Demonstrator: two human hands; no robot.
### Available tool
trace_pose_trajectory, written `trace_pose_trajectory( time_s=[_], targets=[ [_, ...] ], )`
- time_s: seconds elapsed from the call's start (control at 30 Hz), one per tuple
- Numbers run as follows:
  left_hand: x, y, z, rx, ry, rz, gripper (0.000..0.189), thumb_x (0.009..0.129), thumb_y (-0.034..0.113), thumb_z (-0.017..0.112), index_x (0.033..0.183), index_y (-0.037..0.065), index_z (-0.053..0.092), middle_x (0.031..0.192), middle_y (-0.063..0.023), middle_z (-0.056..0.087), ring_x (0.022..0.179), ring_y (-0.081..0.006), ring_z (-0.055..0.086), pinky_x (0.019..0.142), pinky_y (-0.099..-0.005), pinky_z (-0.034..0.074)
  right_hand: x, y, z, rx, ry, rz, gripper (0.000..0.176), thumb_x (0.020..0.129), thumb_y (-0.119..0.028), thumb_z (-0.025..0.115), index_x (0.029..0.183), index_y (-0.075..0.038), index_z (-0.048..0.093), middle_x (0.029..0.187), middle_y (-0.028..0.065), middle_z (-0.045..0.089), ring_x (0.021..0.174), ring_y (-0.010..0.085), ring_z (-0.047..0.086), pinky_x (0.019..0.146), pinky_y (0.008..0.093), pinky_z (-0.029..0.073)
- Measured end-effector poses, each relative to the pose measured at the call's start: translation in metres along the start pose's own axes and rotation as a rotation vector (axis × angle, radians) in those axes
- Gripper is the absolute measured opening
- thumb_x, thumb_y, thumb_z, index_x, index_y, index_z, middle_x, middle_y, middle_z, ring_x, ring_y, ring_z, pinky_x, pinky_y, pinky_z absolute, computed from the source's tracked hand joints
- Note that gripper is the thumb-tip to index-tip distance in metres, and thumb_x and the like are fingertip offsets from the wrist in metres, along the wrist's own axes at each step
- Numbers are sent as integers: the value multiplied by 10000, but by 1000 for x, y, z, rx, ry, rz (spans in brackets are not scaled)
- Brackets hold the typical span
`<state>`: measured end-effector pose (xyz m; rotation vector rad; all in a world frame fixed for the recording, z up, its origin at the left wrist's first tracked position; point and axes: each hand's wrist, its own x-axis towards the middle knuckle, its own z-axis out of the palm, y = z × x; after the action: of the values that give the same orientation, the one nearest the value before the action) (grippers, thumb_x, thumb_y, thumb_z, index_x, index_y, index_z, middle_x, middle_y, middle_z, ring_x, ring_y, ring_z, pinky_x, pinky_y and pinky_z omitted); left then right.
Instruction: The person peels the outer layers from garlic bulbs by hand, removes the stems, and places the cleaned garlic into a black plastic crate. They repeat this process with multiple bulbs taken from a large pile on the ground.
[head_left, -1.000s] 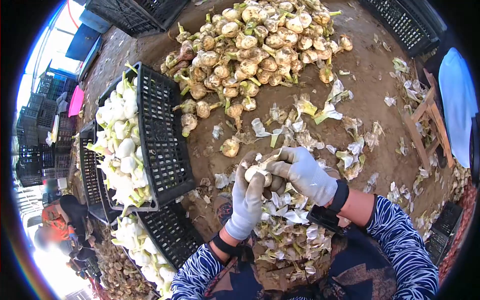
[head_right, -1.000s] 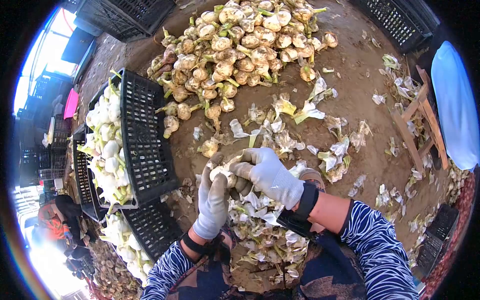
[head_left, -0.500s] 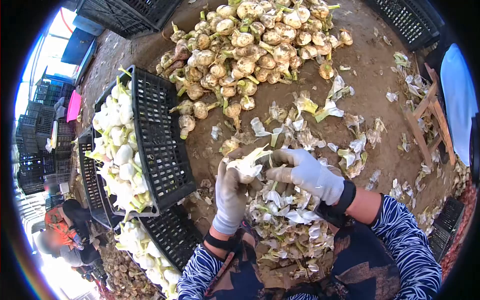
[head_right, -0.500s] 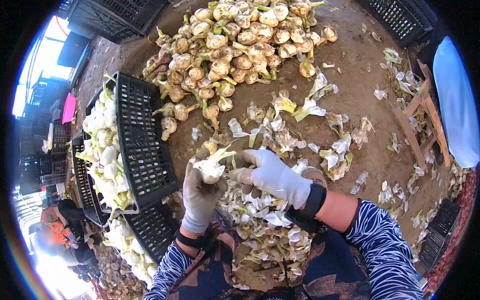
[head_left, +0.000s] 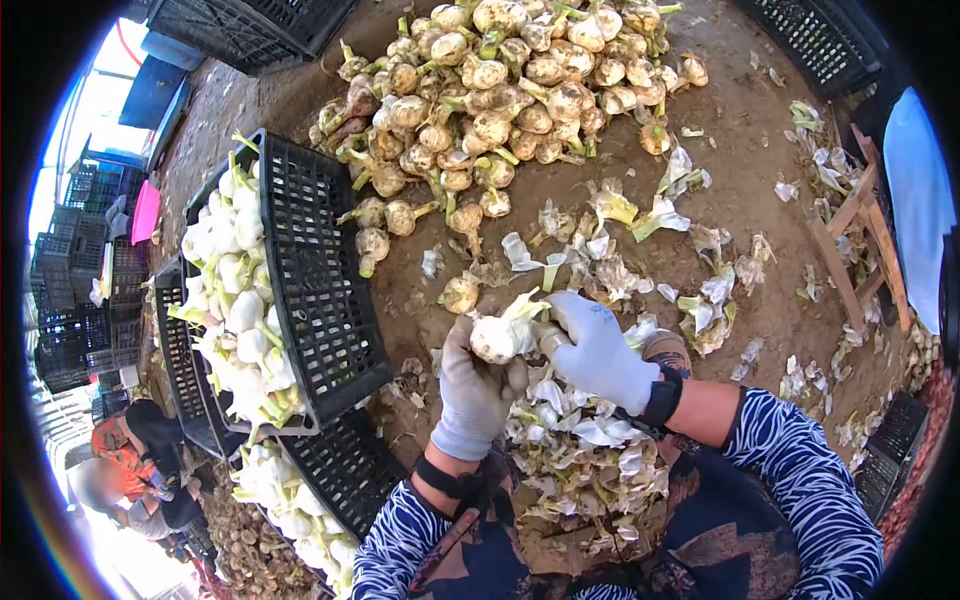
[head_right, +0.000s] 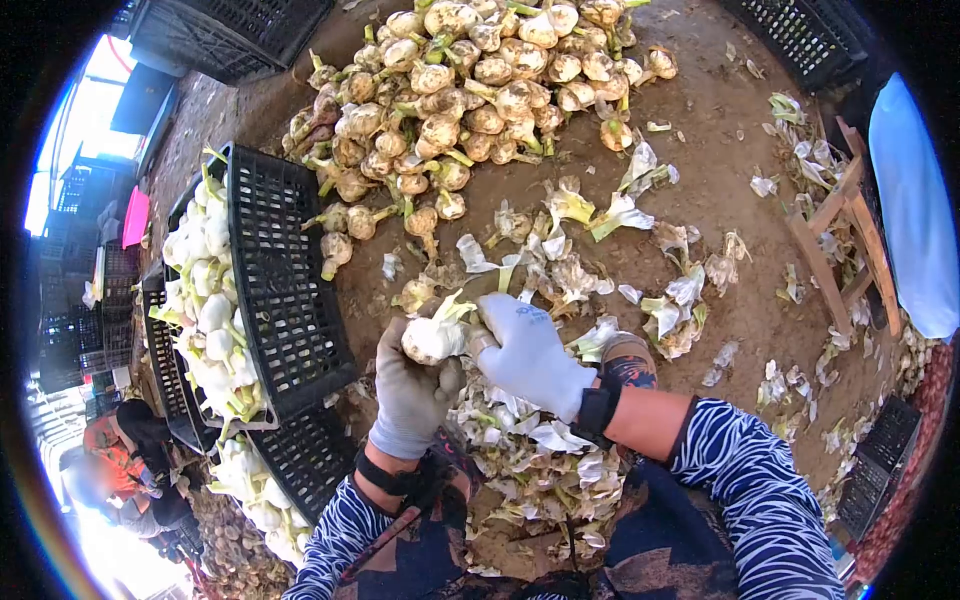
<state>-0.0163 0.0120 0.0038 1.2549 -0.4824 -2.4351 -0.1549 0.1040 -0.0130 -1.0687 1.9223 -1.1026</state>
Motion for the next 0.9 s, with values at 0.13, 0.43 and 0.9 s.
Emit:
trace_pose_trajectory(
  time_s=[0.13,0.43,0.9],
  targets=[
    [-1,1,-3,44,-310,143,508,979,487,439,1316,107,469,1056,-43,628,822,-123,613,615,-227,488,-1,-9,-9,252,9,33,251,842,-144,600,1038,9,566,892,217,602,863,423,591,711,455,480],
    [17,-10,-37,-152,-371,70,571,883,344,676,1319,46,458,1167,-103,612,1013,-201,631,790,-314,554,18,-19,-37,993,-306,472,210,933,-180,550,929,21,609,782,75,650,572,117,597,511,263,492],
    [-6,-1,1,113,-188,109,664,826,341,751,1306,-1,448,1020,-91,646,763,-160,662,577,-259,558,33,-31,-52,218,-395,64,494,750,-352,805,1008,9,587,887,85,638,881,173,624,760,318,486]
  ],
)
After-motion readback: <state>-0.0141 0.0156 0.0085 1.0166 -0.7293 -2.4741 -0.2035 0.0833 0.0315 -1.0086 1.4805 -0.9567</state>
